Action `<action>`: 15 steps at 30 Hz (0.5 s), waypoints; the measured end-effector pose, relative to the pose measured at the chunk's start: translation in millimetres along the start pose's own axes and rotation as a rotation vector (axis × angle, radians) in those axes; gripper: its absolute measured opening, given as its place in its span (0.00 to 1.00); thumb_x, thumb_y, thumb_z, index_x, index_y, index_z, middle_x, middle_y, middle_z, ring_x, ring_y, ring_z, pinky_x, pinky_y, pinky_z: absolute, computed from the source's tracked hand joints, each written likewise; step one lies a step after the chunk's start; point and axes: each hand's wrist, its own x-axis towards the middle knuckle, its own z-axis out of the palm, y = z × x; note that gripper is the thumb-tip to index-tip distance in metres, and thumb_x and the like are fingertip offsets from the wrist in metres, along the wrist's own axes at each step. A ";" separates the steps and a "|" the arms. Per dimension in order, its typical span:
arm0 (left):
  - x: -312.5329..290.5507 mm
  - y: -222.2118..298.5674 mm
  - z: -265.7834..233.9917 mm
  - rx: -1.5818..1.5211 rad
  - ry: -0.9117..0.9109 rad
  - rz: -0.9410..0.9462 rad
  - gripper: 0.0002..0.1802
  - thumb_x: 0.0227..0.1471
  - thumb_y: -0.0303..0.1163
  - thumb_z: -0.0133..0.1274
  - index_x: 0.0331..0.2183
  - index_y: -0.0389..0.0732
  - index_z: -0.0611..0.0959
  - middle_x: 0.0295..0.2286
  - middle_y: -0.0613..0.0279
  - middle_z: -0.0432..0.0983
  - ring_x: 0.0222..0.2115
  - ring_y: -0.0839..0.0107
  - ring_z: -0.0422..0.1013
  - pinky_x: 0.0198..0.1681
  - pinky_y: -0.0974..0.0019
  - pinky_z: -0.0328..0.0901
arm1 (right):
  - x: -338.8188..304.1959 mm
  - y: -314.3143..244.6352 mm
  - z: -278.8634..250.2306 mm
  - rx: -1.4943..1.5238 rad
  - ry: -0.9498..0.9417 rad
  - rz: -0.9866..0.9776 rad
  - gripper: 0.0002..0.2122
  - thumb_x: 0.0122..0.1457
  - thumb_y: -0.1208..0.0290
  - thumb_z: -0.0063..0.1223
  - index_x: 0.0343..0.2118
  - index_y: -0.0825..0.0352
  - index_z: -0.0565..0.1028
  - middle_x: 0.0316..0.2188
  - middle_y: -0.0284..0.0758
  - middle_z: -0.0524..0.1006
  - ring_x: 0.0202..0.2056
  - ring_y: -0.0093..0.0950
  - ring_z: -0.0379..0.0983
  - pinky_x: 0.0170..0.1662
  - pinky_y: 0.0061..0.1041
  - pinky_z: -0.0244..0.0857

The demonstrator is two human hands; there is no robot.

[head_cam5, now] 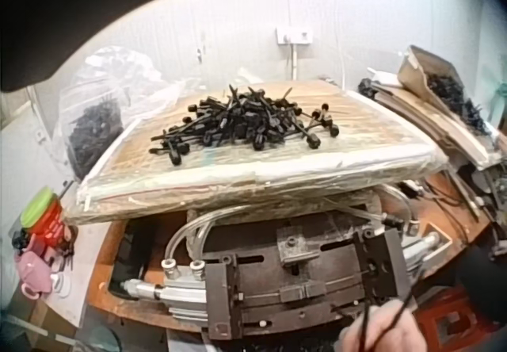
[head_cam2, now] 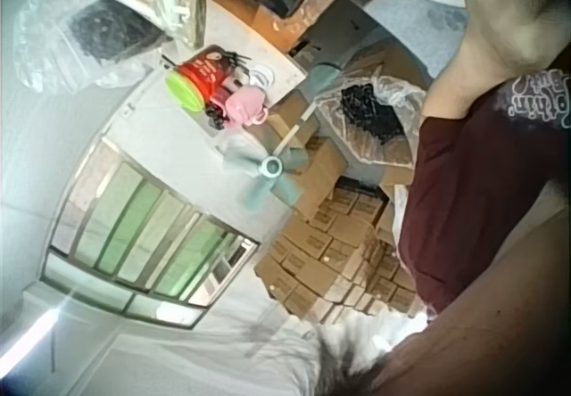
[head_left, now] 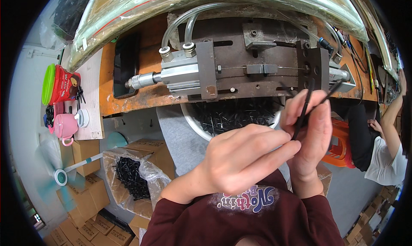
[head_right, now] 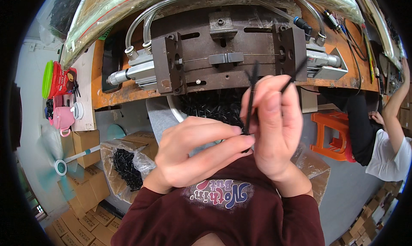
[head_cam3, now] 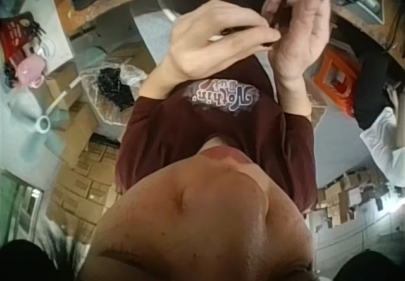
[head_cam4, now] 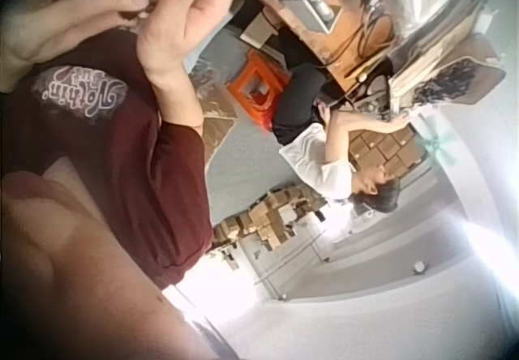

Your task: Manually assemble and compress black electronic connector components using a pneumatic jig.

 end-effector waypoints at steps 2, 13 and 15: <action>1.6 -0.5 -3.1 0.014 0.065 -0.044 0.20 0.33 0.22 0.65 0.35 0.36 0.87 0.37 0.57 0.79 0.33 0.64 0.77 0.34 0.65 0.74 | 2.3 -0.8 -1.0 -0.007 0.062 -0.109 0.12 0.70 0.60 0.40 0.35 0.65 0.64 0.27 0.33 0.68 0.20 0.13 0.54 0.22 0.12 0.48; 4.4 -29.6 16.4 0.482 -0.180 -0.153 0.13 0.40 0.27 0.64 0.33 0.37 0.84 0.46 0.57 0.79 0.25 0.69 0.76 0.31 0.69 0.70 | -10.4 -25.8 -12.9 -0.219 0.043 -0.251 0.10 0.64 0.71 0.45 0.43 0.70 0.65 0.41 0.54 0.74 0.20 0.27 0.73 0.26 0.21 0.68; 7.0 -31.9 15.8 0.468 -0.172 -0.153 0.14 0.39 0.27 0.64 0.34 0.38 0.84 0.46 0.59 0.79 0.24 0.70 0.76 0.29 0.70 0.70 | -11.8 -26.3 -14.4 -0.243 0.049 -0.260 0.11 0.66 0.69 0.41 0.45 0.70 0.64 0.46 0.56 0.73 0.22 0.27 0.74 0.27 0.20 0.68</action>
